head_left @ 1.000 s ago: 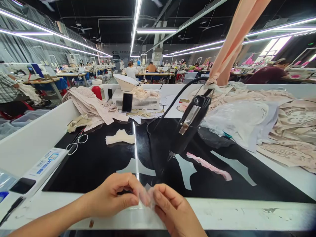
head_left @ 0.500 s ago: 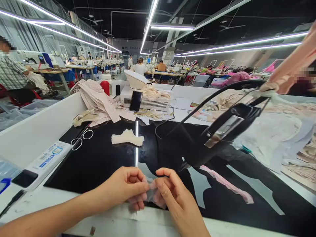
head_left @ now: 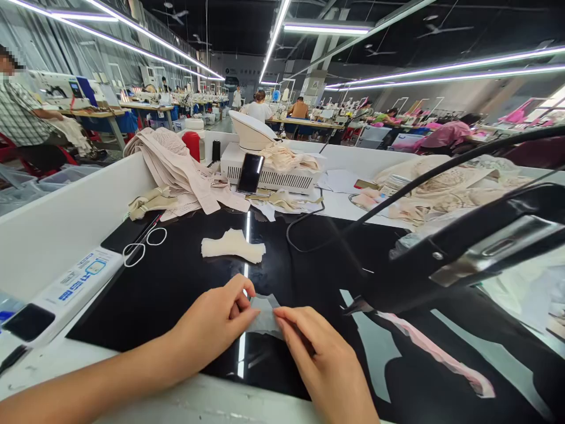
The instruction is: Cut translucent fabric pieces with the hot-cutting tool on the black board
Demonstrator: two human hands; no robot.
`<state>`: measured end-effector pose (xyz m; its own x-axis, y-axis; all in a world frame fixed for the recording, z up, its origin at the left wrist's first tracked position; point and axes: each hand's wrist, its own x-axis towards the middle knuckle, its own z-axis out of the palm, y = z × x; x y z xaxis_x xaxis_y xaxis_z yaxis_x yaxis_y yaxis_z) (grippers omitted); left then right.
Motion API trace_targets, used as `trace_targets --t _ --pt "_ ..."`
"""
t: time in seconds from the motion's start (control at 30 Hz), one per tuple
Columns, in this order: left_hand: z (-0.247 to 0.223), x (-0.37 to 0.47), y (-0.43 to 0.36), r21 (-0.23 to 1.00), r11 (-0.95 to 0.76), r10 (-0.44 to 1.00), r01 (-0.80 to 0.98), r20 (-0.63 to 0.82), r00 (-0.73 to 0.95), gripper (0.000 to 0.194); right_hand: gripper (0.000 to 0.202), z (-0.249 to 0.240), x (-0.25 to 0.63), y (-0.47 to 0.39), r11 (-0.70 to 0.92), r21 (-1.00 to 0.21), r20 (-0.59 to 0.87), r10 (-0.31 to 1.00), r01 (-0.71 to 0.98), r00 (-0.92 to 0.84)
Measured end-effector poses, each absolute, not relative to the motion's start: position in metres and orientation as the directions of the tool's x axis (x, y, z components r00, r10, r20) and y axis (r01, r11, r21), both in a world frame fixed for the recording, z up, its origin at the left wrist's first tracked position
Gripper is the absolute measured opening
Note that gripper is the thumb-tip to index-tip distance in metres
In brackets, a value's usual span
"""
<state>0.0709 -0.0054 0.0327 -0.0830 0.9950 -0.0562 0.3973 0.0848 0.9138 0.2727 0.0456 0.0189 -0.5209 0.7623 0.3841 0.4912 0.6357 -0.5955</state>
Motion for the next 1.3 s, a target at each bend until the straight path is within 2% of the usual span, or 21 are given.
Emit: trace_targets --t 0.1,0.17,0.33,0.5,0.7,0.97,1.07,1.2,1.3 --pt "0.03 0.068 -0.006 0.754 -0.038 0.996 0.656 0.084 -0.039 0.005 0.028 0.013 0.272 0.046 0.719 -0.439 0.459 0.695 0.539 -0.554" --pt "0.027 0.067 -0.006 0.631 -0.113 0.988 0.768 0.15 0.022 0.012 0.03 0.009 0.271 0.045 0.748 -0.352 0.513 0.657 0.562 -0.553" --pt "0.022 0.066 -0.007 0.442 -0.187 0.975 0.877 0.191 0.112 0.02 0.028 0.007 0.27 0.045 0.765 -0.252 0.477 0.631 0.593 -0.612" --pt "0.022 0.066 -0.007 0.367 -0.165 0.984 0.915 0.117 0.131 0.022 0.032 0.002 0.268 0.046 0.781 -0.222 0.532 0.598 0.583 -0.599" --pt "0.023 0.066 -0.007 0.314 -0.208 0.972 0.926 0.175 0.159 0.023 0.03 0.006 0.267 0.046 0.797 -0.197 0.526 0.578 0.571 -0.624" --pt "0.025 0.066 -0.007 0.277 -0.218 0.969 0.936 0.177 0.173 0.024 0.03 0.011 0.267 0.045 0.791 -0.176 0.506 0.583 0.586 -0.636" --pt "0.027 0.066 -0.007 0.226 -0.234 0.964 0.946 0.183 0.194 0.025 0.03 0.011 0.265 0.044 0.792 -0.169 0.509 0.579 0.586 -0.636" --pt "0.028 0.069 -0.009 0.108 -0.339 0.911 0.934 0.285 0.298 0.027 0.03 0.01 0.264 0.044 0.794 -0.164 0.522 0.574 0.586 -0.631" --pt "0.024 0.075 -0.011 0.109 -0.474 0.82 0.874 0.415 0.393 0.025 0.032 0.009 0.264 0.045 0.794 -0.151 0.534 0.566 0.588 -0.628"
